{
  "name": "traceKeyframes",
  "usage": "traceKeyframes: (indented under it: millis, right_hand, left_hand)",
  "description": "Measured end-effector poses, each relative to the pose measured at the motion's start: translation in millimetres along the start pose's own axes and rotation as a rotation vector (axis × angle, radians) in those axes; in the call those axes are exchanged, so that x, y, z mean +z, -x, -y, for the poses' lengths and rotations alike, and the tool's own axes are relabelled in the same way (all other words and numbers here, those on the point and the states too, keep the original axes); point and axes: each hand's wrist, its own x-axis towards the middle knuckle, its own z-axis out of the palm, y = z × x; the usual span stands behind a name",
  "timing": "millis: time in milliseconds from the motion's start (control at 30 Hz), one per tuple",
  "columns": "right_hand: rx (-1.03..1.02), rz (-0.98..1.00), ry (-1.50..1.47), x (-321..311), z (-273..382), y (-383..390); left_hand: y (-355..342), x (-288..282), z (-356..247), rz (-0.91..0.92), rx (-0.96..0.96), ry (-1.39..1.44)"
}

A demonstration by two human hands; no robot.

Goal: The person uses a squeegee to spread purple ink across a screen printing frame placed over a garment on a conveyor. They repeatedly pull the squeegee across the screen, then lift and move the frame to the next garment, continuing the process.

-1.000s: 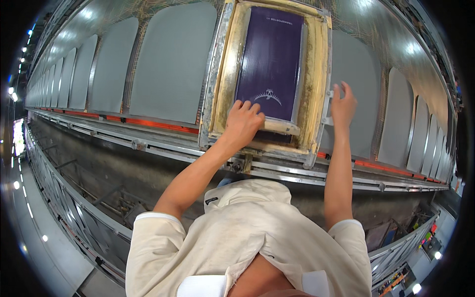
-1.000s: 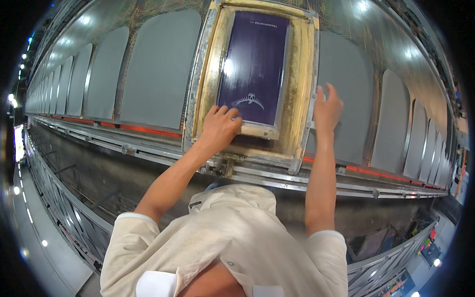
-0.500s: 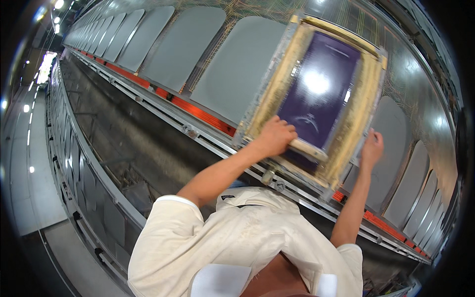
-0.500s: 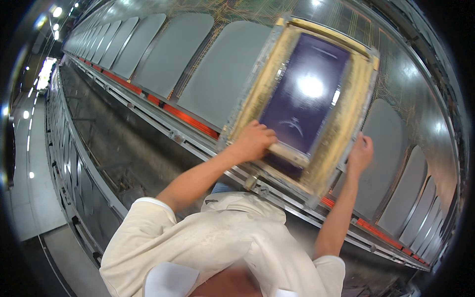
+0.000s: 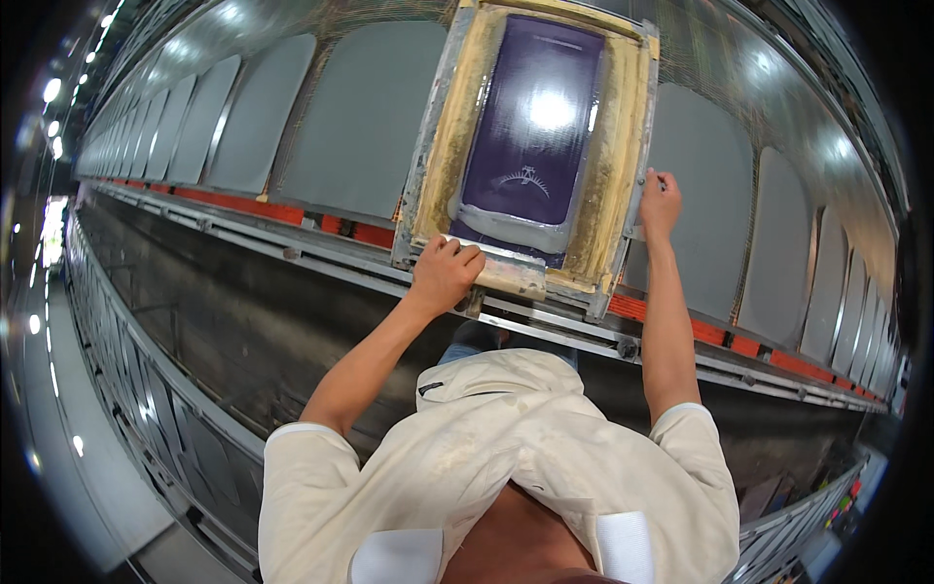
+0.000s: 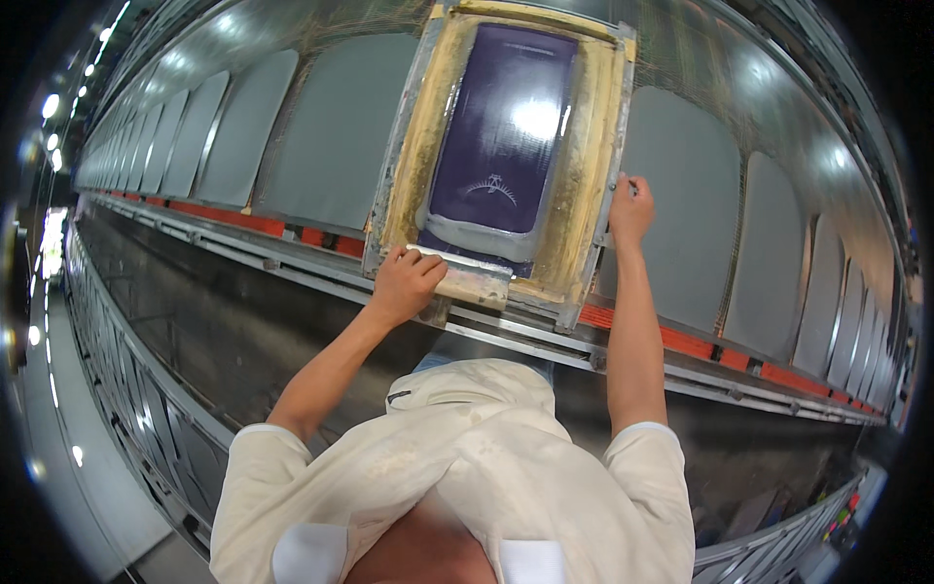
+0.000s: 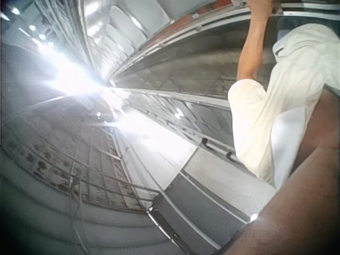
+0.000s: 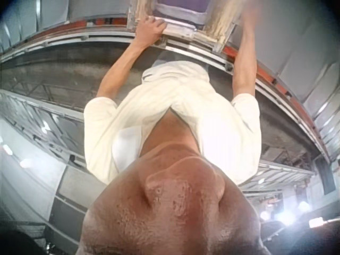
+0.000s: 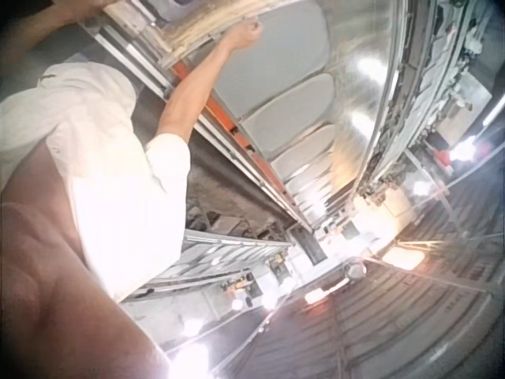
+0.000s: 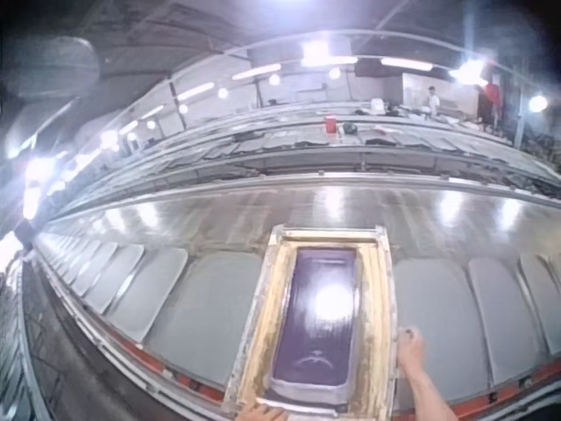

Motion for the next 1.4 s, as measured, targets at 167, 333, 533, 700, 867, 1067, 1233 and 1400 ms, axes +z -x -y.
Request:
traceKeyframes:
  millis: [167,333,533,700,867,1067,1233,1400]
  right_hand:
    - [-0.001,-0.047,0.036,16,-6,2]
    - [0.033,0.071,0.147,10,-11,0]
    - [0.006,0.264,0.296,8,37,-51]
    - [-0.642,0.257,0.122,72,135,-159]
    - [-0.683,0.661,0.597,118,192,-238]
    - [-0.701,0.599,0.616,163,168,-263]
    - [-0.683,0.662,0.555,138,149,-186]
    - [-0.796,0.605,0.498,78,115,-36]
  left_hand:
    - [-22,15,16,-0.004,0.043,0.048]
    - [-112,44,62,-0.04,0.07,0.038]
    - [-284,83,163,-0.129,0.094,-0.035]
    - [-379,87,212,-0.062,0.066,0.001]
    - [-436,61,233,0.099,0.015,0.084]
    - [-456,81,251,0.137,-0.042,0.058]
    - [-380,77,211,0.144,-0.068,0.068]
    - [-237,53,129,0.084,-0.009,0.186]
